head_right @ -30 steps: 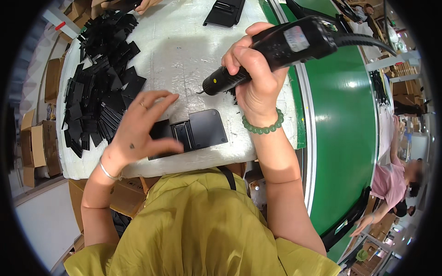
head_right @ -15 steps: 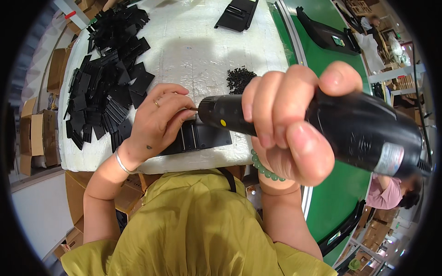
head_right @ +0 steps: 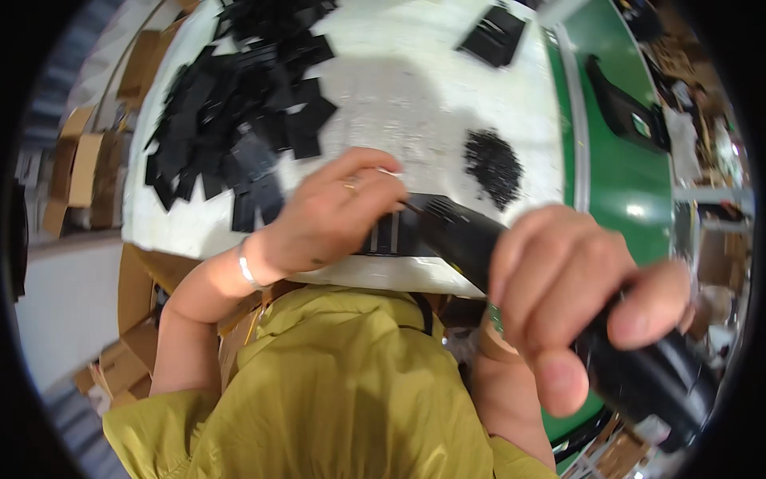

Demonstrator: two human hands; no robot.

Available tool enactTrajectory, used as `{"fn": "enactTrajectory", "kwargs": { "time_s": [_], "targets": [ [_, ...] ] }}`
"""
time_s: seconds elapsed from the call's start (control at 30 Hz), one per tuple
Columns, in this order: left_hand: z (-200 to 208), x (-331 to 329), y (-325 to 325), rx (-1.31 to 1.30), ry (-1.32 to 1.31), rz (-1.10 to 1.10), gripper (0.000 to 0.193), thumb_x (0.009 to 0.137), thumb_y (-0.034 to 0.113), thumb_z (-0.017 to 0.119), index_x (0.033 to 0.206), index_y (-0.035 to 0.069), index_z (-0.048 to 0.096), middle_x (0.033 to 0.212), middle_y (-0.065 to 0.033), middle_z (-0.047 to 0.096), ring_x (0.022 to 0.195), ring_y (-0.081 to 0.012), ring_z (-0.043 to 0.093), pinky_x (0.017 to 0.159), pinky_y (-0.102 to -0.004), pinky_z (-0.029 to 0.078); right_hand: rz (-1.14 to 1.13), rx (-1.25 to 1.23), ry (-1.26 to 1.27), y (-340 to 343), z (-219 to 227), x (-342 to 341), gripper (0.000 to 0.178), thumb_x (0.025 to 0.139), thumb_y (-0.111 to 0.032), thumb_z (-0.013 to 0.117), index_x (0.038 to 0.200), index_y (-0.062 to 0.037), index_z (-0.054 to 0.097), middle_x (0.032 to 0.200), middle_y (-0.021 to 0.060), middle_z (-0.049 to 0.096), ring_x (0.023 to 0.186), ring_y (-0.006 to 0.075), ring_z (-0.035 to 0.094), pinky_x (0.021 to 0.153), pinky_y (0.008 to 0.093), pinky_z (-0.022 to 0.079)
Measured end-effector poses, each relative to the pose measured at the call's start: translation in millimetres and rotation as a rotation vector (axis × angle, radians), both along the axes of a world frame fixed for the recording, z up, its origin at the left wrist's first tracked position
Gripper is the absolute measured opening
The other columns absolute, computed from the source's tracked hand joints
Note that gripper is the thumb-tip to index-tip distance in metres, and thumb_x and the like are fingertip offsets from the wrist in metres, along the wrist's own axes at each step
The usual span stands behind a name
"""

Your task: Assembling plastic components by using an electric screwdriver to secure plates to housings.

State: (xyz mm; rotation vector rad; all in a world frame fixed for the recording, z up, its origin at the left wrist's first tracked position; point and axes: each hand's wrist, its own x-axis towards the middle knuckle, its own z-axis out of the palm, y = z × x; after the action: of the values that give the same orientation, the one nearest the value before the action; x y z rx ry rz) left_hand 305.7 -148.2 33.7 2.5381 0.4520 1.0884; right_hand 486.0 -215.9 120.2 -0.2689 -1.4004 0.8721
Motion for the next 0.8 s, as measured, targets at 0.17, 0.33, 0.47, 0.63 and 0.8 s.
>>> {"fn": "enactTrajectory", "kwargs": {
  "time_s": [0.17, 0.33, 0.47, 0.63, 0.8],
  "targets": [
    [-1.0, -7.8, -7.9, -0.242, -0.027, -0.066, 0.015, 0.073, 0.001, 0.063, 0.087, 0.003, 0.058, 0.081, -0.0065, 0.059, 0.089, -0.0233, 0.058, 0.069, -0.0315, 0.049, -0.132, 0.042, 0.192, -9.9, -6.7, -14.3, 0.032, 0.064, -0.006, 0.067, 0.09, -0.0135, 0.05, 0.051, -0.0102, 0.05, 0.041, 0.0003, 0.045, 0.05, 0.0131, 0.037],
    [0.4, -23.8, -7.6, -0.309, 0.079, -0.118, 0.013, 0.074, 0.002, 0.064, 0.085, 0.004, 0.058, 0.083, -0.0061, 0.059, 0.086, -0.0225, 0.058, 0.065, -0.0319, 0.049, 0.007, -0.051, 0.092, -2.6, -5.1, -19.3, 0.032, 0.067, -0.006, 0.067, 0.092, -0.0127, 0.048, 0.052, -0.0092, 0.051, 0.041, -0.0002, 0.045, 0.048, 0.013, 0.038],
    [2.5, -32.8, -5.8, -0.321, 0.122, -0.112, 0.033, 0.074, 0.011, 0.068, 0.105, 0.006, 0.056, 0.105, -0.0119, 0.057, 0.1, -0.0293, 0.053, 0.081, -0.0357, 0.046, -0.015, -0.096, 0.036, -2.4, -7.1, -22.2, 0.034, 0.07, -0.007, 0.063, 0.098, -0.0123, 0.046, 0.055, -0.0089, 0.049, 0.043, 0.0014, 0.044, 0.05, 0.0156, 0.035],
    [25.6, -88.8, 8.3, -0.237, 0.471, 0.339, 0.062, 0.056, 0.022, 0.08, 0.113, 0.006, 0.058, 0.1, -0.0119, 0.053, 0.095, -0.0299, 0.048, 0.082, -0.0378, 0.043, -0.129, -0.132, 0.151, -5.7, -14.1, -20.5, 0.033, 0.071, -0.006, 0.059, 0.101, -0.0111, 0.046, 0.059, -0.0065, 0.045, 0.048, 0.0038, 0.042, 0.057, 0.0205, 0.033],
    [6.5, -107.8, -0.3, -0.318, 0.544, 0.53, 0.056, 0.054, 0.022, 0.08, 0.105, 0.006, 0.063, 0.082, -0.009, 0.05, 0.082, -0.0266, 0.048, 0.073, -0.0354, 0.044, -0.156, -0.129, 0.199, -2.9, -12.8, -12.4, 0.033, 0.068, -0.007, 0.059, 0.099, -0.0109, 0.048, 0.059, -0.0063, 0.044, 0.048, 0.0039, 0.041, 0.057, 0.0206, 0.032]
  ]
}}
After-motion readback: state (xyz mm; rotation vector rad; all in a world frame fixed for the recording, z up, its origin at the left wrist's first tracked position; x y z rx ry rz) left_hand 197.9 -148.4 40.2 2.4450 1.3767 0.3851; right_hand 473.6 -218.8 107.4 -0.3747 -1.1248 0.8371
